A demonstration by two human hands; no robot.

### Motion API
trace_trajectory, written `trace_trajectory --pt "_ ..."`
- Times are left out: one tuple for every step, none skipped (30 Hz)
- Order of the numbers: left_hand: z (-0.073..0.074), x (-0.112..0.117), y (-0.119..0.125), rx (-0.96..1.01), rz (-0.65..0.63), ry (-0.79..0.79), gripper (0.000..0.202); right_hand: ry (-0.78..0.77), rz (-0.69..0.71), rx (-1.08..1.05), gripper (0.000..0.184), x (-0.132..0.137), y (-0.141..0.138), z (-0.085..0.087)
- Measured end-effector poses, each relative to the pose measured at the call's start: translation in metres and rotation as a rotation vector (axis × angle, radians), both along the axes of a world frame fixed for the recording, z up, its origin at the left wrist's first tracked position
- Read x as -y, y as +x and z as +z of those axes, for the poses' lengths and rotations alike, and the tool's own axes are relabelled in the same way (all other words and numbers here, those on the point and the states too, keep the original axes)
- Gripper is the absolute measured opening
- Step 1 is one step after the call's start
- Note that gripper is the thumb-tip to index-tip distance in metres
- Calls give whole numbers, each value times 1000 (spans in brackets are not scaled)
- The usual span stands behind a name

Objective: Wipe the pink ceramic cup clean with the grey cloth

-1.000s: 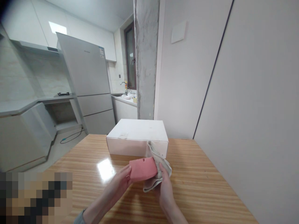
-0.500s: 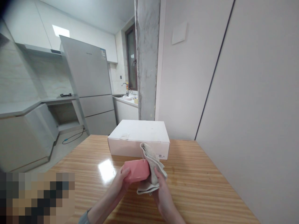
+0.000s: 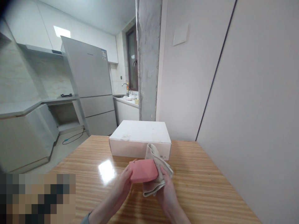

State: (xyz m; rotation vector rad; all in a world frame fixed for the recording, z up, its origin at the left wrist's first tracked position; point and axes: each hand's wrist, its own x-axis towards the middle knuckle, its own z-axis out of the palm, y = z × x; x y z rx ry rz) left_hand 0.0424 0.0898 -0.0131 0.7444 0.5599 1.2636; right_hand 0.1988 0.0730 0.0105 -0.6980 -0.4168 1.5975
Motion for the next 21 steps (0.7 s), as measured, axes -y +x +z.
trace_trajectory --pt "-2 0 0 30 -38 5 54 -4 20 -1 40 1 -1 1" --pt "-4 0 0 56 -79 12 54 -11 40 -4 40 2 -2 1" --pt "-5 0 0 74 -112 20 53 -18 53 -7 40 3 -3 2" --pt "-6 0 1 81 -126 26 53 -23 59 -9 40 4 -3 2" --pt "-7 -1 1 78 -119 27 53 -26 59 -8 40 4 -3 1" --pt "-7 -2 1 70 -93 23 53 -23 55 -4 40 5 -2 1" --pt "-7 -4 1 59 -54 18 55 -18 51 7 40 6 -1 1" --pt "-7 -5 1 46 -11 12 57 -10 46 23 41 6 -1 1" --pt "-8 -6 1 31 29 5 57 -3 41 40 43 7 0 0" --pt "-8 -7 0 14 61 0 57 3 34 56 45 8 0 0" --pt "-8 -8 0 -4 83 -2 56 7 25 68 48 8 0 0" --pt "-7 -8 -1 -20 93 -3 55 8 16 75 49 8 -1 -1" --pt "-5 -8 -2 -34 92 -5 54 4 8 75 48 8 -1 -1" --pt "-3 -7 -3 -43 80 -15 54 -4 -1 71 46 7 -1 -2" --pt "-1 -7 -3 -47 53 -37 54 -15 -10 63 43 6 0 -2" --pt "3 -6 -4 -49 15 -71 54 -27 -24 53 40 5 1 -3" --pt "6 -5 -5 -50 -28 -101 54 -40 -39 40 38 3 2 -3" --pt "10 -4 -5 -54 -66 -115 53 -52 -53 26 37 1 4 -3" --pt "13 -3 -5 -62 -86 -107 51 -59 -63 11 38 0 5 -3" --pt "15 -2 -5 -76 -82 -77 48 -59 -63 -2 39 -1 6 -3" --pt "15 -2 -5 -90 -53 -35 45 -52 -55 -12 40 -1 6 -3"
